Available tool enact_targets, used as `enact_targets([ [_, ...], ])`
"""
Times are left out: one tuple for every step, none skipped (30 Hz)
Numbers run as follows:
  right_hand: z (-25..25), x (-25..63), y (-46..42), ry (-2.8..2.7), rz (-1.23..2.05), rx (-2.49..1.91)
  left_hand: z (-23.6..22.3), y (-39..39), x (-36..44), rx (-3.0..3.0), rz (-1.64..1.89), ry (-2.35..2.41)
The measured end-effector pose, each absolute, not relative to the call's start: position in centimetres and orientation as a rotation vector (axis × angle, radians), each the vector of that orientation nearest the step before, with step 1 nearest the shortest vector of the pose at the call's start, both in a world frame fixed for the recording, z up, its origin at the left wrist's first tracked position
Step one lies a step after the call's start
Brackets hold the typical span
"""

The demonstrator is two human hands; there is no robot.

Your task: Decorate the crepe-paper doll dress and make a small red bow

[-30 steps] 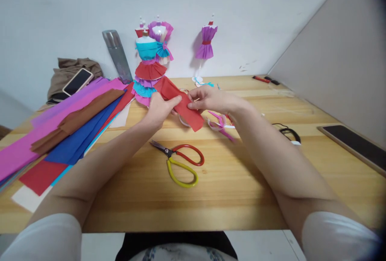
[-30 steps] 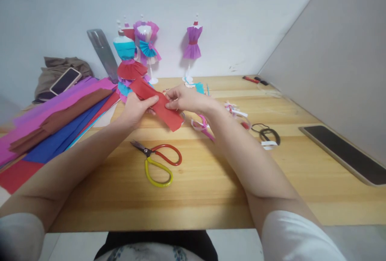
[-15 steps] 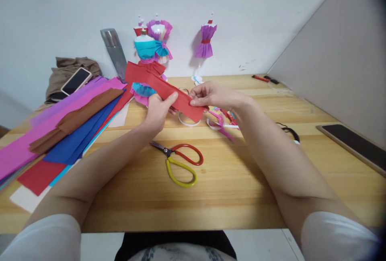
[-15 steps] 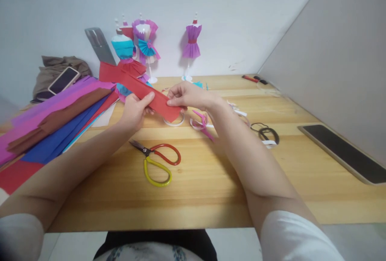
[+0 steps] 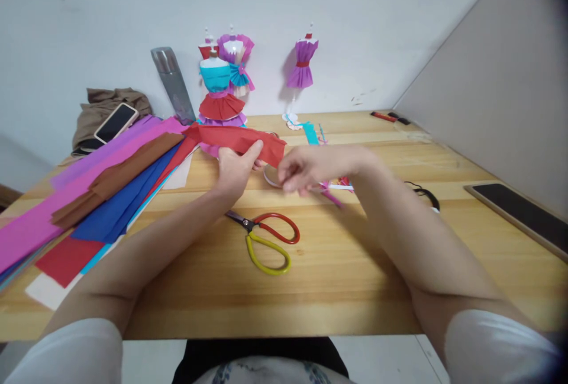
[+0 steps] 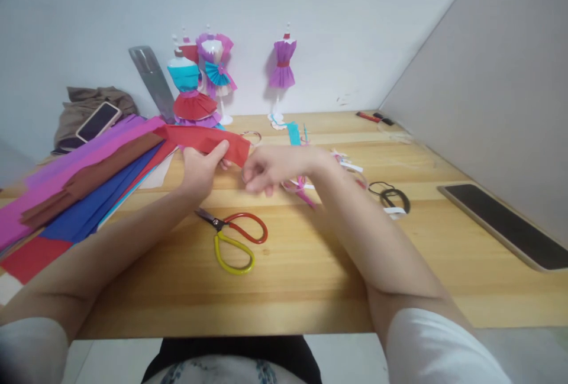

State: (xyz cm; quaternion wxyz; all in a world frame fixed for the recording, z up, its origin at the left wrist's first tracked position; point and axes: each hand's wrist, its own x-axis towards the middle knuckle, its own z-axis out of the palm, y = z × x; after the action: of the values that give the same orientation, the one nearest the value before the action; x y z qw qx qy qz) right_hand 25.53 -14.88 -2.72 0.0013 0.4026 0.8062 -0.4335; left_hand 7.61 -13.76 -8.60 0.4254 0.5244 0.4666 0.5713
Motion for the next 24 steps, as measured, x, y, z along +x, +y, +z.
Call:
enact_targets([
  [-3.0,24.6,-15.6,2.493,-1.353,1.111,-8.5,-13.9,7.5,1.323,1.44,1.169],
  [-3.4,23.5,-16.4,2.487,-1.232,1.011,-8.4,-14.1,7.4,1.338,1.444,1.164],
  [-3.9,22.4,-17.2,2.545,-1.058,1.004,-8.4,-14.4,7.3,1.352,1.444,1.155],
  [-4.4,21.3,-18.1,2.583,-0.911,1.026,-8.6,-14.6,7.1,1.362,1.441,1.143],
  [-4.9,20.5,-18.9,2.603,-0.796,1.036,-9.0,-14.8,6.9,1.365,1.435,1.136],
  [-5.4,19.8,-19.6,2.61,-0.715,1.036,-9.5,-15.0,6.7,1.361,1.424,1.135],
  [-5.8,19.4,-20.2,2.611,-0.664,1.044,-10.1,-15.1,6.5,1.351,1.414,1.141],
  [-6.1,19.3,-20.7,2.618,-0.629,1.033,-10.8,-15.1,6.3,1.337,1.398,1.161],
  [-6.4,19.3,-21.1,2.627,-0.597,1.031,-11.5,-15.1,6.2,1.325,1.381,1.185],
  [-6.6,19.5,-21.4,2.639,-0.567,1.037,-12.1,-15.1,6.0,1.319,1.354,1.198],
  [-6.8,19.7,-21.6,2.654,-0.536,1.052,-12.5,-15.0,5.9,1.314,1.331,1.206],
  [-7.0,20.0,-21.7,2.67,-0.503,1.079,-12.8,-14.9,5.8,1.303,1.315,1.212],
  [-7.1,20.3,-21.8,2.688,-0.475,1.109,-13.0,-14.8,5.6,1.286,1.302,1.213],
  [-7.2,20.6,-22.0,2.701,-0.451,1.136,-12.9,-14.7,5.5,1.261,1.302,1.21],
  [-7.3,20.9,-22.1,2.713,-0.433,1.157,-12.7,-14.5,5.3,1.231,1.314,1.2],
  [-7.2,21.2,-22.1,2.724,-0.425,1.171,-12.5,-14.3,5.2,1.204,1.336,1.179],
  [-7.2,21.6,-22.1,2.733,-0.429,1.176,-12.2,-14.1,4.9,1.182,1.369,1.148],
  [-7.1,22.0,-22.1,2.739,-0.448,1.172,-12.0,-13.9,4.7,1.165,1.407,1.113],
  [-7.0,22.5,-22.0,2.741,-0.485,1.159,-11.9,-13.7,4.5,1.151,1.437,1.081],
  [-6.8,23.0,-21.8,2.741,-0.541,1.137,-11.8,-13.6,4.3,1.137,1.452,1.057],
  [-6.7,23.5,-21.5,2.741,-0.615,1.103,-11.9,-13.5,4.2,1.119,1.451,1.046],
  [-6.6,24.0,-21.2,2.742,-0.702,1.064,-12.0,-13.5,4.2,1.101,1.434,1.045],
  [-6.5,24.5,-20.9,2.745,-0.794,1.023,-12.2,-13.4,4.2,1.082,1.409,1.048],
  [-6.4,24.9,-20.5,2.747,-0.883,0.989,-12.4,-13.5,4.2,1.068,1.377,1.054],
])
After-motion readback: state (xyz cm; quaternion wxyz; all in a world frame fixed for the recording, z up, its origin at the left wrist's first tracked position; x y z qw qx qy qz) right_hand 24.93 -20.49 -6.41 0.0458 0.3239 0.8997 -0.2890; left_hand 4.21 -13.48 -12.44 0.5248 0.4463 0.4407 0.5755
